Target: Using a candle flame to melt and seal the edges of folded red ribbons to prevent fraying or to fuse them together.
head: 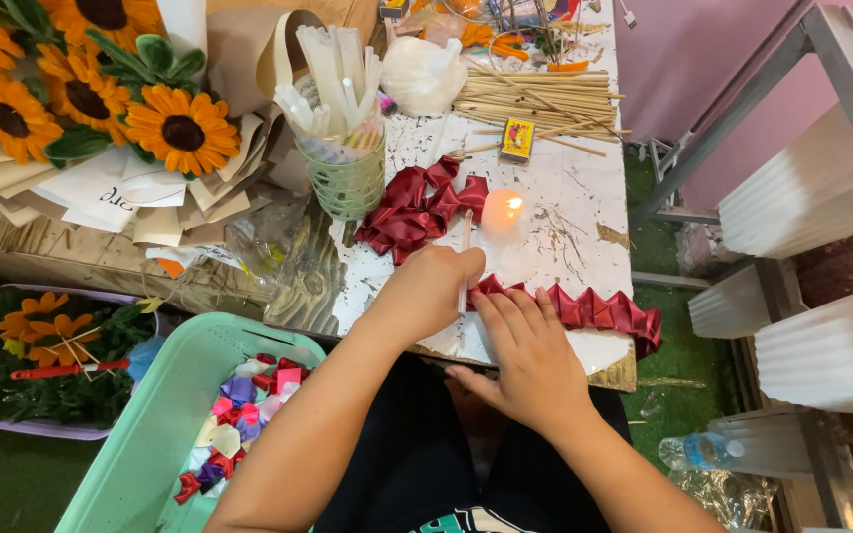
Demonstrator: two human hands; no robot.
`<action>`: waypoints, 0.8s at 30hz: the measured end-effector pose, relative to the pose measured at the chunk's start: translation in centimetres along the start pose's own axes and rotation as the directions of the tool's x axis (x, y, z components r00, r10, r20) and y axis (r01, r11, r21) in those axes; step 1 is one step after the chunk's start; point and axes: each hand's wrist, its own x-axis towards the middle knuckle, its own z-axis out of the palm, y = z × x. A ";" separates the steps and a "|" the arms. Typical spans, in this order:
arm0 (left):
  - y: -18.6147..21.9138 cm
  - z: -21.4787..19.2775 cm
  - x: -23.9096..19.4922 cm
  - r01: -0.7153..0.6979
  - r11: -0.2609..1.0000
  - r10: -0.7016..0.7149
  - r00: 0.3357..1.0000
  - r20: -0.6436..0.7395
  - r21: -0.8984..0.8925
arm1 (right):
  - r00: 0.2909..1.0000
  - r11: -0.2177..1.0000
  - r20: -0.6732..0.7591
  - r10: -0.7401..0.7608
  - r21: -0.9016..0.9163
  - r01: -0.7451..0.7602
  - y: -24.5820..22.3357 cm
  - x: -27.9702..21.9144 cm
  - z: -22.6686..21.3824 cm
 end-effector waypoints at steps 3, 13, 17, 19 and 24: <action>-0.1 -0.1 -0.1 0.001 0.999 -0.002 1.000 -0.027 -0.054 | 0.998 0.998 0.049 -0.035 -0.055 0.038 0.1 0.0 0.1; 0.1 -2.7 3.3 -0.260 0.606 -0.052 0.930 -0.363 -0.752 | 0.985 0.995 0.173 -0.008 -0.097 0.025 -0.3 0.5 -0.4; 0.6 -1.9 6.0 -0.229 0.706 -0.184 0.854 -0.486 -0.670 | 0.985 0.995 0.173 -0.024 -0.090 0.040 -0.1 0.1 -0.1; 1.6 -2.3 6.2 -0.184 0.768 -0.227 0.817 -0.530 -0.613 | 0.985 0.996 0.173 -0.029 -0.079 0.044 0.1 0.0 0.0; 1.5 -2.0 5.8 0.014 0.625 -0.369 0.887 -0.279 -0.780 | 0.978 0.993 0.197 -0.070 -0.077 0.086 0.6 -0.3 0.3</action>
